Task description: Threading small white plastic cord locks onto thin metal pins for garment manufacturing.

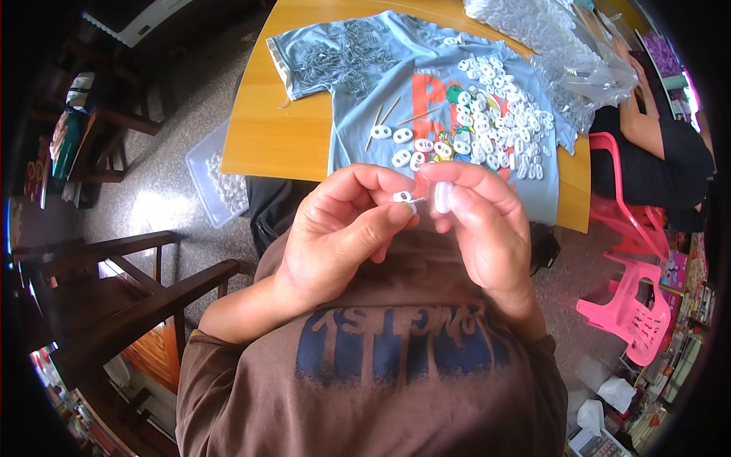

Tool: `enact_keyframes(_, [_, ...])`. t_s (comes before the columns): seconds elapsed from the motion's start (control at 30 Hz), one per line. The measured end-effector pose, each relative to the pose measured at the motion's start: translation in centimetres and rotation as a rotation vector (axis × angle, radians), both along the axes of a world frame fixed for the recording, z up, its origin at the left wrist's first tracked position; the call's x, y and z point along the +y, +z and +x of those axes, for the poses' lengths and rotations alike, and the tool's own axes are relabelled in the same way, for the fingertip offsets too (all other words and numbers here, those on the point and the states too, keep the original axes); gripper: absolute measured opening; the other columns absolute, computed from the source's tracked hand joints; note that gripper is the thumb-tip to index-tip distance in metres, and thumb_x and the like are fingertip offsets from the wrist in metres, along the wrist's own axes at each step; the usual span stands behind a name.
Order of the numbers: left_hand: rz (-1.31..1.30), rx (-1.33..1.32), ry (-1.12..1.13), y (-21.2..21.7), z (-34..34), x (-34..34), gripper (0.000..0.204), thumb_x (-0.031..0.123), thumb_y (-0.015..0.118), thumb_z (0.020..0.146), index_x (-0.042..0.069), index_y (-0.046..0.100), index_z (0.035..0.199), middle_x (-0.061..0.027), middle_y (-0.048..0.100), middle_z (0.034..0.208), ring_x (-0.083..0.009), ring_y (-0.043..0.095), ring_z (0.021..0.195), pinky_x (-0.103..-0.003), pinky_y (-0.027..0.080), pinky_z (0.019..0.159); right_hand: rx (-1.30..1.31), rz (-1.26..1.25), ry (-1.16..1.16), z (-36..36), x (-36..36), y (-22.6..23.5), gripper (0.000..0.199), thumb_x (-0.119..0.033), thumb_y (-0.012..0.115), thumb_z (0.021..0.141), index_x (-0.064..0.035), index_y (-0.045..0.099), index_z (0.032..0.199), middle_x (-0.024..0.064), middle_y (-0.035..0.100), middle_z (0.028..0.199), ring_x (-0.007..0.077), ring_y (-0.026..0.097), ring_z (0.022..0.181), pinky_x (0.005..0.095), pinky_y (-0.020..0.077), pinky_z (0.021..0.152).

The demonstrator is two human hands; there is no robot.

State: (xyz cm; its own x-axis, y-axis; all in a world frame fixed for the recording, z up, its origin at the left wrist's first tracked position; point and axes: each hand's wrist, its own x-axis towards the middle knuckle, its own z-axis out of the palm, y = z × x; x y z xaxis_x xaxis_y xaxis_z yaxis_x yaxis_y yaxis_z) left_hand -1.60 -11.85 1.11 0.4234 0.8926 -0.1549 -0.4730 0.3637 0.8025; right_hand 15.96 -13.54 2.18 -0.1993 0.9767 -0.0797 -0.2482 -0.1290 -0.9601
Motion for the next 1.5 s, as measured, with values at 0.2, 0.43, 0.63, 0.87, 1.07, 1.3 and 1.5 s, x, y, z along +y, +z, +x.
enact_keyframes(0.2, [0.046,0.047,-0.052,0.3,-0.1,-0.2,0.015,0.003,0.056,0.085,-0.001,0.053,0.1,-0.0098,0.061,0.084,-0.0045,0.047,0.056,-0.016,0.038,0.05,-0.026,0.062,-0.065,-0.3,-0.3,0.2,0.02,-0.011,0.046,0.091,-0.0011,0.051,0.107,-0.0012,0.053,0.083,0.0021,0.045,0.073,0.0174,0.0378,0.065])
enact_keyframes(0.43, [0.037,0.068,-0.08,0.4,-0.1,-0.4,0.014,0.001,0.055,0.085,-0.001,0.054,0.099,-0.0093,0.062,0.083,-0.0043,0.049,0.058,-0.016,0.039,0.05,-0.001,0.087,-0.041,-0.4,-0.4,0.5,0.013,-0.006,0.046,0.09,-0.0005,0.051,0.101,-0.0021,0.051,0.082,0.0015,0.043,0.072,0.0169,0.036,0.064])
enact_keyframes(0.63, [0.038,0.069,-0.067,0.2,-0.1,-0.5,0.013,0.001,0.056,0.084,0.0,0.054,0.098,-0.009,0.062,0.083,-0.004,0.049,0.058,-0.016,0.039,0.05,-0.084,0.227,-0.028,-0.4,-0.3,0.4,0.013,-0.003,0.045,0.09,0.0011,0.054,0.097,0.0011,0.054,0.085,0.0045,0.046,0.074,0.019,0.038,0.065])
enact_keyframes(0.87, [0.059,0.083,-0.059,0.0,-0.1,-0.7,0.014,-0.001,0.055,0.084,0.001,0.053,0.098,-0.0074,0.062,0.085,-0.0035,0.049,0.06,-0.015,0.039,0.05,-0.506,0.646,-0.117,-0.4,0.1,0.4,0.015,0.006,0.05,0.081,0.002,0.057,0.094,0.0096,0.058,0.08,0.0163,0.054,0.066,0.0256,0.0428,0.06])
enact_keyframes(1.07, [0.115,0.068,-0.101,-0.2,-0.4,-0.7,0.018,0.0,0.055,0.087,0.001,0.052,0.104,0.0,0.057,0.087,-0.0011,0.05,0.072,-0.015,0.041,0.06,-0.566,0.743,-0.123,-0.6,0.4,0.1,0.018,0.007,0.049,0.08,0.0023,0.057,0.095,0.011,0.059,0.08,0.0189,0.054,0.063,0.0284,0.044,0.057])
enact_keyframes(1.3, [0.14,0.042,-0.096,-0.4,-0.2,-0.8,0.019,0.0,0.054,0.087,-0.001,0.05,0.105,-0.0027,0.057,0.087,-0.0033,0.051,0.068,-0.016,0.044,0.06,-0.537,0.735,-0.089,-0.5,0.5,0.0,0.019,0.007,0.048,0.081,0.0027,0.057,0.097,0.0119,0.059,0.081,0.0195,0.055,0.064,0.0287,0.0446,0.058])
enact_keyframes(1.5, [0.173,-0.029,-0.099,-0.6,-0.3,-0.7,0.022,-0.002,0.052,0.087,-0.002,0.047,0.109,-0.0067,0.058,0.094,-0.0056,0.053,0.073,-0.018,0.046,0.062,-0.498,0.666,-0.081,-0.4,0.4,0.2,0.019,0.006,0.048,0.083,0.003,0.057,0.099,0.0114,0.059,0.081,0.0194,0.055,0.067,0.0284,0.0449,0.06])
